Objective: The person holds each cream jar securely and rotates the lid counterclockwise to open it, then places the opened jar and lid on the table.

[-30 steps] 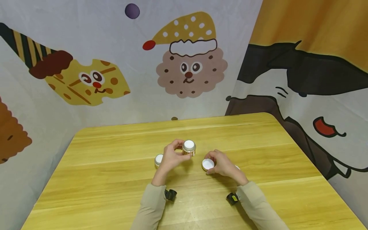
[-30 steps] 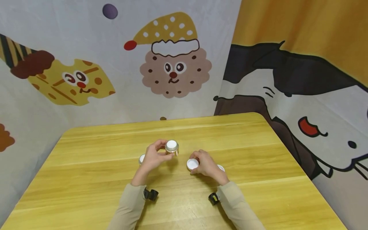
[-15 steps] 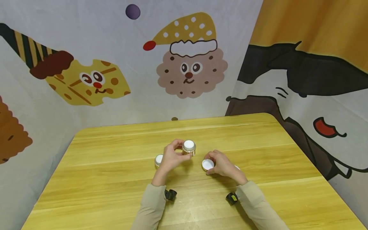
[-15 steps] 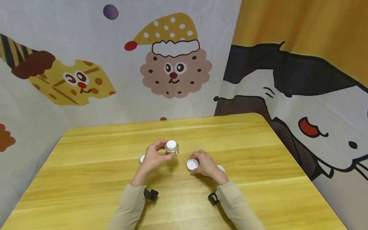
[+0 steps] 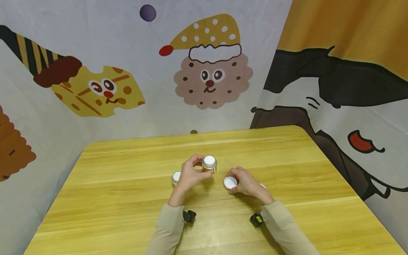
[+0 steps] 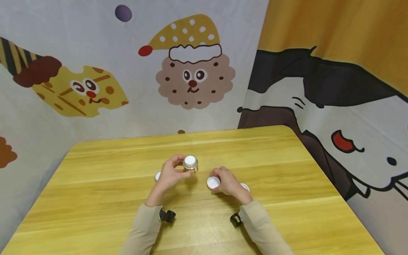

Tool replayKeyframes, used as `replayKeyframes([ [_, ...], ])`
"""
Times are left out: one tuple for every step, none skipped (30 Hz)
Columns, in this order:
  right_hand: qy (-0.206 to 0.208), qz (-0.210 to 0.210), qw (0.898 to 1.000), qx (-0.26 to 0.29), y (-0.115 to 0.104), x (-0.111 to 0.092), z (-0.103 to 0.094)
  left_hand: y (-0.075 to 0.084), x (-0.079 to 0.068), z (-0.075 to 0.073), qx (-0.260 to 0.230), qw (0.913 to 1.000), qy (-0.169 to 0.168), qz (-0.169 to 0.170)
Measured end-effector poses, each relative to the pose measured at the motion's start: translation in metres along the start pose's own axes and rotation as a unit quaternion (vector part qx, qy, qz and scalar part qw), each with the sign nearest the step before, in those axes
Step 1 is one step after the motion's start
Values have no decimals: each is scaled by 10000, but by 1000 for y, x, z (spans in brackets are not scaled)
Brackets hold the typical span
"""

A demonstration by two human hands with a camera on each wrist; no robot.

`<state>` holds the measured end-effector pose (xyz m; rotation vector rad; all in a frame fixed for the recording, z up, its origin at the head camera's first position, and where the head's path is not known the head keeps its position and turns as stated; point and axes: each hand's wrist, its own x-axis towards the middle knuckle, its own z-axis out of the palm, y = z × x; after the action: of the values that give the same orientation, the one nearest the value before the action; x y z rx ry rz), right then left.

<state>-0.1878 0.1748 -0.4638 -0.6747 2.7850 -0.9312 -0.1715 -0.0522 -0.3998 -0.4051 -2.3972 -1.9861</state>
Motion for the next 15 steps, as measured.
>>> replayKeyframes([
  [-9, -8, 10000, 4, 0, 0, 0, 0, 0, 0, 13, 10000, 0, -1],
  [-16, -16, 10000, 7, 0, 0, 0, -4, 1, 1, 11, 10000, 6, -12],
  [-25, -20, 10000, 2, 0, 0, 0, -8, 2, 2, -1, 10000, 7, -31],
  [-33, -25, 10000, 0, 0, 0, 0, -14, 4, 2, -4, 10000, 21, -36],
  [-38, -25, 10000, 1, 0, 0, 0, -19, 5, 3, -11, 10000, 43, -35],
  [-45, -26, 10000, -1, 0, -1, 0, -24, 6, 4, -25, 10000, 64, -39],
  [-51, -25, 10000, 4, 0, -1, 0, -30, 7, 5, -31, 9999, 86, -50],
  [-60, -20, 10000, 4, 0, -1, 0, -35, 9, 6, -18, 9999, 108, -52],
  [-64, -15, 10000, 11, 0, -1, 0, -38, 10, 6, 2, 9999, 132, -44],
  [-71, -8, 10000, 28, 0, -1, -1, -40, 10, 7, 48, 9999, 155, -28],
  [-79, 5, 10000, 40, 0, -1, -1, -42, 10, 7, 100, 9998, 176, -5],
  [-87, 19, 9999, 50, 0, -1, -1, -42, 10, 7, 161, 9997, 197, 7],
  [-94, 34, 9999, 58, 0, -1, -1, -43, 10, 7, 239, 9995, 216, 27],
  [-104, 48, 9999, 66, 0, -1, -2, -44, 10, 8, 315, 9992, 233, 42],
  [-113, 59, 9999, 75, 0, -1, -2, -44, 10, 8, 376, 9990, 244, 36],
])
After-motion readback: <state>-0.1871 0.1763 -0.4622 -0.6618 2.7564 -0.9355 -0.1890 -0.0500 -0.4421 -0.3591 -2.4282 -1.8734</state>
